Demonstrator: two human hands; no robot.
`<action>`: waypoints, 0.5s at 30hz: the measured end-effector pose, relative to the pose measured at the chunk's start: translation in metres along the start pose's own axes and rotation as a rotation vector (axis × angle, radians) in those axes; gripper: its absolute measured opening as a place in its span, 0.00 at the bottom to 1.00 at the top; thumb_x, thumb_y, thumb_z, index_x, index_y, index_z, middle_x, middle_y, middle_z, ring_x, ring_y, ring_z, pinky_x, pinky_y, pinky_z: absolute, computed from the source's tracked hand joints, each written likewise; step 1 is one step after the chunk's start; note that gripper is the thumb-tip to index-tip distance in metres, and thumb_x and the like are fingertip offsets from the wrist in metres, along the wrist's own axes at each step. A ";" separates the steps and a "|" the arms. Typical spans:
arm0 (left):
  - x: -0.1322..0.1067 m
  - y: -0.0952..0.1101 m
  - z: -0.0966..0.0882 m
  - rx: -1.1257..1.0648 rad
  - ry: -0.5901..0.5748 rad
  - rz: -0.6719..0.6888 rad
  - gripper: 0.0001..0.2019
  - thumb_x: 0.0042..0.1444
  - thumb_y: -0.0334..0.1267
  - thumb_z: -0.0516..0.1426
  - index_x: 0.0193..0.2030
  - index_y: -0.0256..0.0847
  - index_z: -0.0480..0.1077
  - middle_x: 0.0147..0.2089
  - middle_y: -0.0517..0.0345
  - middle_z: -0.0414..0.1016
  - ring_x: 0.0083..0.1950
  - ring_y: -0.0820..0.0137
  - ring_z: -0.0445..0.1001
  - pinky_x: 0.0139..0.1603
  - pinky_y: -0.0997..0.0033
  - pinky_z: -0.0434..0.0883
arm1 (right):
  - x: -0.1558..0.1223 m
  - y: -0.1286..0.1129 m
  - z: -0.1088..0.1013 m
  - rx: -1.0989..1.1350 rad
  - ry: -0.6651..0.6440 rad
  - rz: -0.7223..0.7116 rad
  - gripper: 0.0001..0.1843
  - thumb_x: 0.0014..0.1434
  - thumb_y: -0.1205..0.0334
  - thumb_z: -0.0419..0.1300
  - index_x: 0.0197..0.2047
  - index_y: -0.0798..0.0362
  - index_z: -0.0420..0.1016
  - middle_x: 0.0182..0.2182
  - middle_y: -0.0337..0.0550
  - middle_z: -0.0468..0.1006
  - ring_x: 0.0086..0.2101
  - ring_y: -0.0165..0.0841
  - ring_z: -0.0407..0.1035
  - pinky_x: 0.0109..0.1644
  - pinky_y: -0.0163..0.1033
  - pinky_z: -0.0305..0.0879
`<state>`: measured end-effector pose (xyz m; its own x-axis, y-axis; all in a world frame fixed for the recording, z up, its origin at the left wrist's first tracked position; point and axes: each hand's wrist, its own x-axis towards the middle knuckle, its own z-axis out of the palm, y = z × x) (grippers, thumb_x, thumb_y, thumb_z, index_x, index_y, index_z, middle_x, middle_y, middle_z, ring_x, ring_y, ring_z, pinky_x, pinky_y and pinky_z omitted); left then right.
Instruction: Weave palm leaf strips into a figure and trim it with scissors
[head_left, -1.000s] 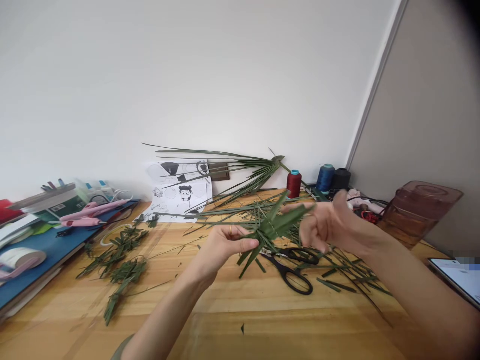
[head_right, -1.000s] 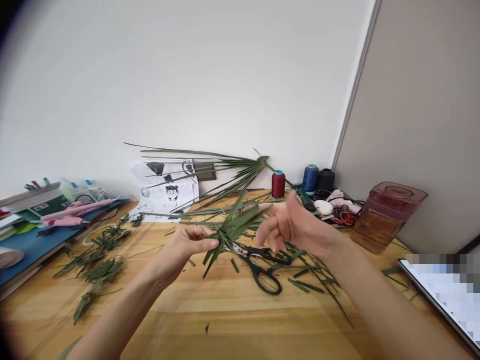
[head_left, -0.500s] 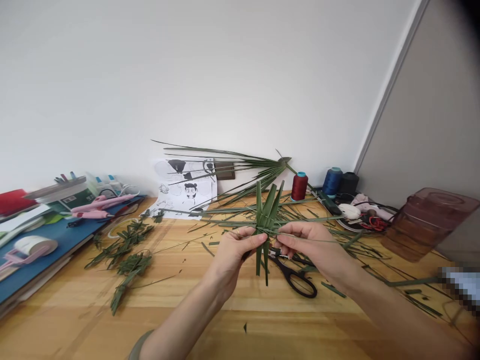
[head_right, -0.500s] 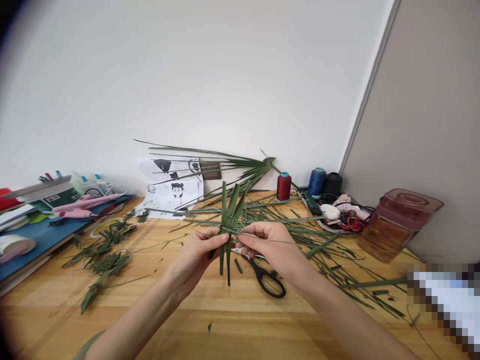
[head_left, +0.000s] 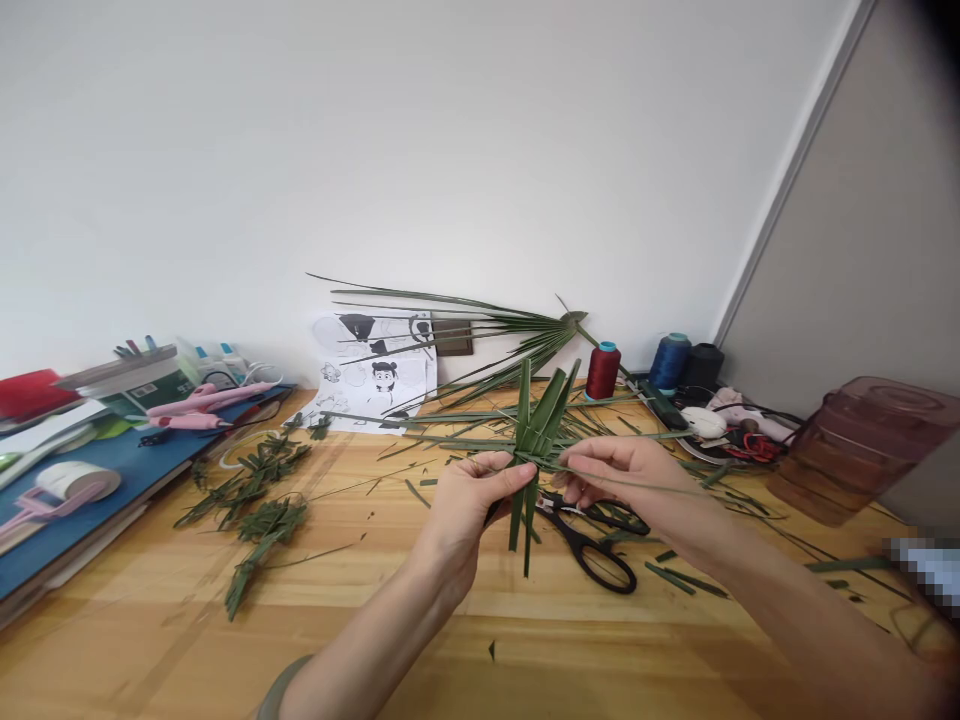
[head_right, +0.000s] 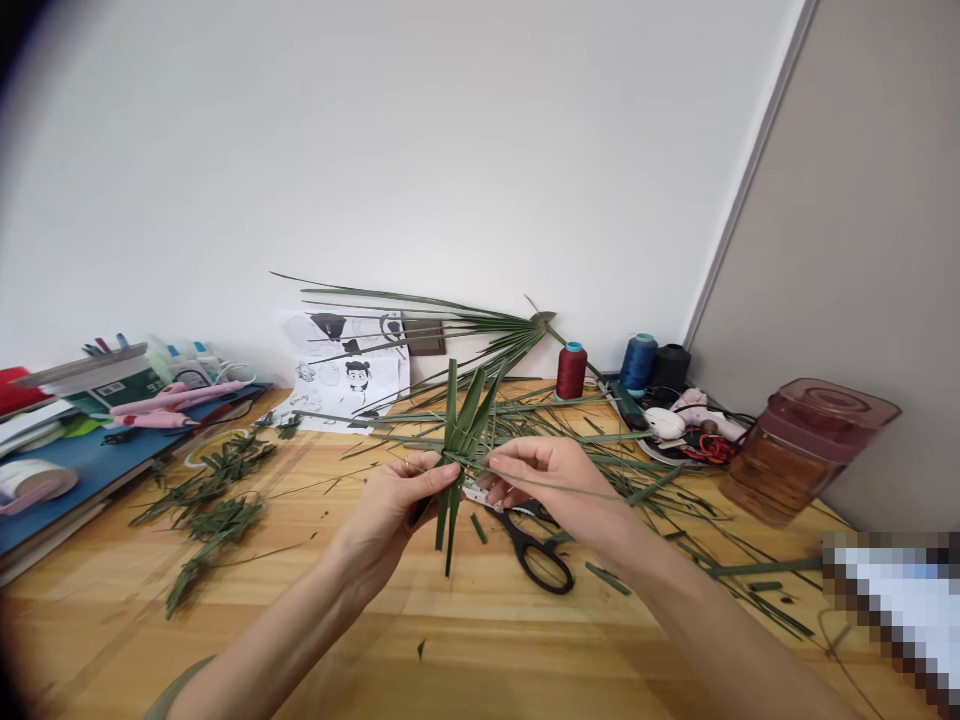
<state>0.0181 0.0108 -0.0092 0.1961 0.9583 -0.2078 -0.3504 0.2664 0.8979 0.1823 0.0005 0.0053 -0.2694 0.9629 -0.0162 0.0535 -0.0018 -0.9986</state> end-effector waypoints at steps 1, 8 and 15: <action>0.000 0.000 0.000 0.009 0.007 0.001 0.08 0.33 0.33 0.65 0.21 0.35 0.69 0.20 0.63 0.70 0.21 0.80 0.65 0.24 0.81 0.62 | 0.000 0.000 -0.002 0.027 0.003 0.000 0.12 0.51 0.55 0.57 0.33 0.56 0.72 0.27 0.40 0.75 0.29 0.29 0.68 0.33 0.33 0.64; 0.000 0.000 -0.002 0.115 0.015 0.010 0.11 0.30 0.33 0.65 0.22 0.35 0.70 0.24 0.59 0.74 0.26 0.75 0.70 0.35 0.74 0.65 | 0.006 0.001 -0.004 -0.078 0.104 -0.055 0.15 0.49 0.52 0.58 0.30 0.57 0.72 0.27 0.43 0.74 0.28 0.30 0.65 0.28 0.33 0.61; 0.001 0.007 -0.003 0.260 -0.144 0.020 0.12 0.35 0.39 0.62 0.27 0.35 0.72 0.31 0.54 0.76 0.35 0.66 0.72 0.43 0.66 0.63 | 0.004 0.002 -0.002 -0.195 0.216 -0.073 0.14 0.48 0.53 0.58 0.25 0.57 0.72 0.23 0.42 0.74 0.25 0.30 0.65 0.29 0.35 0.62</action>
<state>0.0128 0.0135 -0.0042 0.3260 0.9336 -0.1483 -0.1125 0.1941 0.9745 0.1837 0.0052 0.0035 -0.0692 0.9938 0.0873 0.2306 0.1010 -0.9678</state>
